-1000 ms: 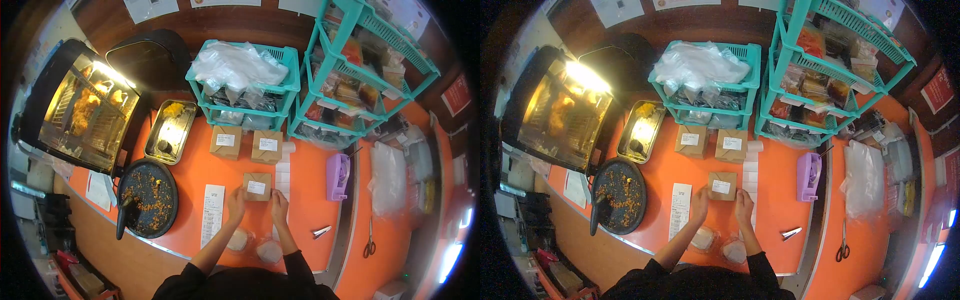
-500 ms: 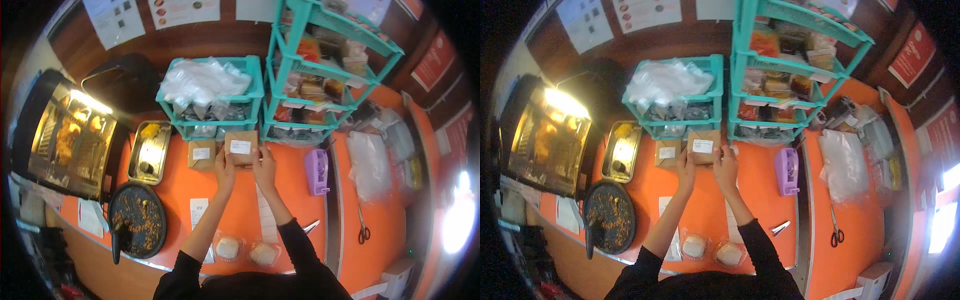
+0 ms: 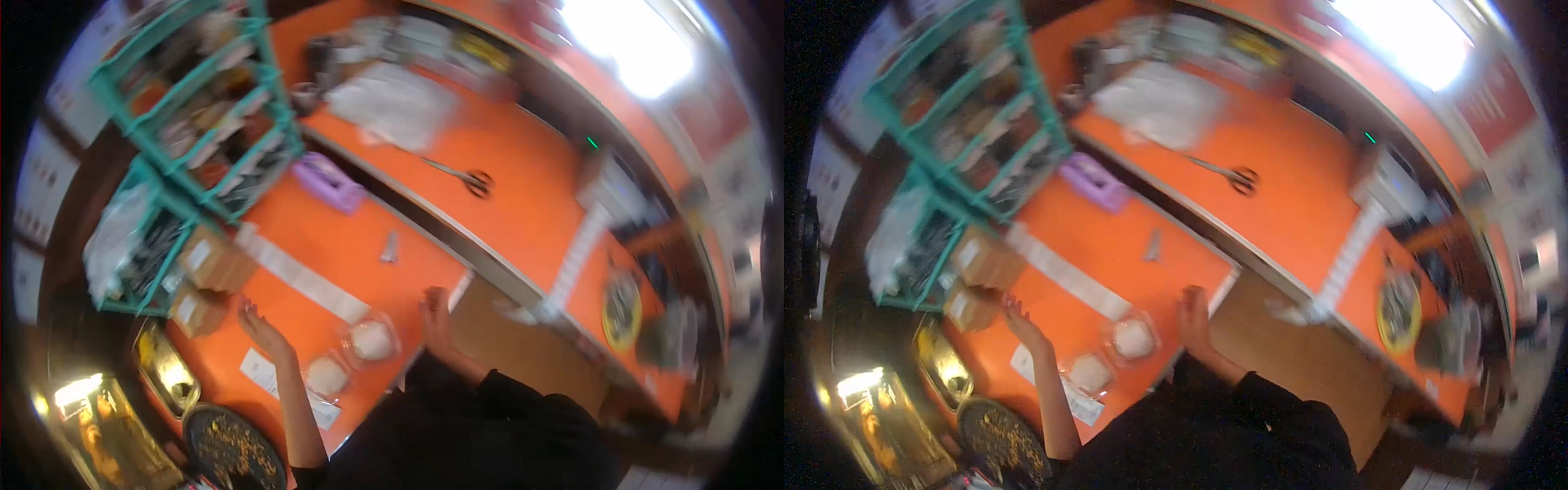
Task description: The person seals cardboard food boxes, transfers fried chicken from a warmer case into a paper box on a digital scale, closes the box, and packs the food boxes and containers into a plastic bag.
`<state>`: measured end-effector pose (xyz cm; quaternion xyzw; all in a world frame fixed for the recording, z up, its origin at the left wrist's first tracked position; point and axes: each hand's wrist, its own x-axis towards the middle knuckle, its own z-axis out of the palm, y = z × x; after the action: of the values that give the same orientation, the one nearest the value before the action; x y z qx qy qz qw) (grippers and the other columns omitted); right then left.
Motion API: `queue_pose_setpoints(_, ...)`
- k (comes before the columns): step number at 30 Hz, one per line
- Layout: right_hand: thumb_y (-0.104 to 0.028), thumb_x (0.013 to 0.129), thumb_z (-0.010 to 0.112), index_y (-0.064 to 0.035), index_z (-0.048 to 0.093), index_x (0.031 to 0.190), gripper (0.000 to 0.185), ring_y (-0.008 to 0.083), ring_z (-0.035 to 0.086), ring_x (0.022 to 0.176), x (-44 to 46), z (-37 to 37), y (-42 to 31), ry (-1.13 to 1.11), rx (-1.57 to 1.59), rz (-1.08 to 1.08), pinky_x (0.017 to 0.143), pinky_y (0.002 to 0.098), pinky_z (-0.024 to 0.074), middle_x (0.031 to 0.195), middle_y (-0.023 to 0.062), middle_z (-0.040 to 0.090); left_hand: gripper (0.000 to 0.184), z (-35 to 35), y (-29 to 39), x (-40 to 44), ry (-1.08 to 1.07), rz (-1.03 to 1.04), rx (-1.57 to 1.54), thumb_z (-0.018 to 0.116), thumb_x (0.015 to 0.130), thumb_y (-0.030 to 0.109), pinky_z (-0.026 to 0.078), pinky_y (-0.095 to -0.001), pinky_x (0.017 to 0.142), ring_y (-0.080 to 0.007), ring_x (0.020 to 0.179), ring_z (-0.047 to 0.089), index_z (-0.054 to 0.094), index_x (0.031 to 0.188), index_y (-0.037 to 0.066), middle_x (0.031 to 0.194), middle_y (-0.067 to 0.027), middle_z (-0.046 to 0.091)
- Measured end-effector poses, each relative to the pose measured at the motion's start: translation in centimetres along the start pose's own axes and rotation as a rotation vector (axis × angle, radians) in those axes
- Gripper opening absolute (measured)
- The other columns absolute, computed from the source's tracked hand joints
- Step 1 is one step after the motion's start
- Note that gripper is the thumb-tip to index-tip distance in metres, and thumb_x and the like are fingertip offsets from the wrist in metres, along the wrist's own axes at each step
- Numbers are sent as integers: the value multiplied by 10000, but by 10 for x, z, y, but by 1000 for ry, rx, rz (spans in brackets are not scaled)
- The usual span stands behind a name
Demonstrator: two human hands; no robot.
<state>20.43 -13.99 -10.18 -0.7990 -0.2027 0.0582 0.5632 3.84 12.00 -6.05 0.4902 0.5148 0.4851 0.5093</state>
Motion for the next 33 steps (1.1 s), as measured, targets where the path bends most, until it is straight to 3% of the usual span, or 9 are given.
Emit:
queue_pose_setpoints(5,-55,838,530,1,476,1128,300,245,532,997,-102,-184,170,812,-89,808,865,374,443,1089,141,533,291,56,14,-78,-437,-121,18,421,953,217,384,-350,932,-182,1057,532,593,1123,55,1153,-80,587)
queue_pose_setpoints(10,-110,812,605,-12,531,1248,453,202,529,1112,-51,-253,228,629,99,435,933,342,425,1204,110,572,206,123,22,-188,-1050,52,-36,497,939,175,439,-296,841,-141,945,577,635,1008,39,976,-46,635)
queue_pose_setpoints(13,-135,828,656,-17,584,1221,417,176,550,1103,-49,-247,208,398,108,574,945,327,426,1162,82,617,255,152,11,-253,-1418,72,98,605,892,147,453,-303,896,-178,1002,580,609,1112,18,1013,-71,631)
queue_pose_setpoints(15,-135,844,685,-12,646,1052,246,151,579,1009,-80,-219,183,619,370,329,904,313,444,1024,41,653,437,167,-7,-295,-1467,80,141,693,837,185,458,-324,930,-210,1038,586,561,1219,18,1076,-97,629)
queue_pose_setpoints(19,-96,864,672,-6,543,1185,358,139,574,970,-121,-229,118,568,473,271,850,282,457,1048,67,626,592,200,-65,-363,-1553,365,209,761,780,211,468,-354,941,-226,1087,576,512,1277,7,1164,-132,604)
queue_pose_setpoints(21,-81,864,668,-8,496,1251,430,135,574,952,-126,-249,83,621,548,238,833,268,459,1054,75,618,541,216,-70,-391,-1817,-239,240,749,799,176,458,-388,949,-228,1119,566,530,1258,-9,1197,-137,604)
queue_pose_setpoints(24,17,870,604,-46,455,1301,460,116,577,918,-136,-283,50,545,437,247,778,250,465,1022,83,621,486,220,-61,-424,-1994,-689,161,765,771,132,472,-382,924,-218,1049,603,577,1191,-25,1123,-132,637)
queue_pose_setpoints(30,-30,883,606,-78,508,1320,451,80,557,813,-132,-327,46,368,311,99,683,216,446,971,43,623,376,202,-34,-458,-1902,-762,-35,721,806,86,487,-339,896,-176,1000,617,609,1152,-13,1079,-92,656)
queue_pose_setpoints(33,-115,890,628,-63,661,1141,259,59,514,698,-121,-346,29,392,150,187,605,215,428,890,12,606,372,200,-19,-465,-1861,-705,-111,718,820,112,480,-348,901,-181,1022,606,606,1153,-12,1098,-82,646)
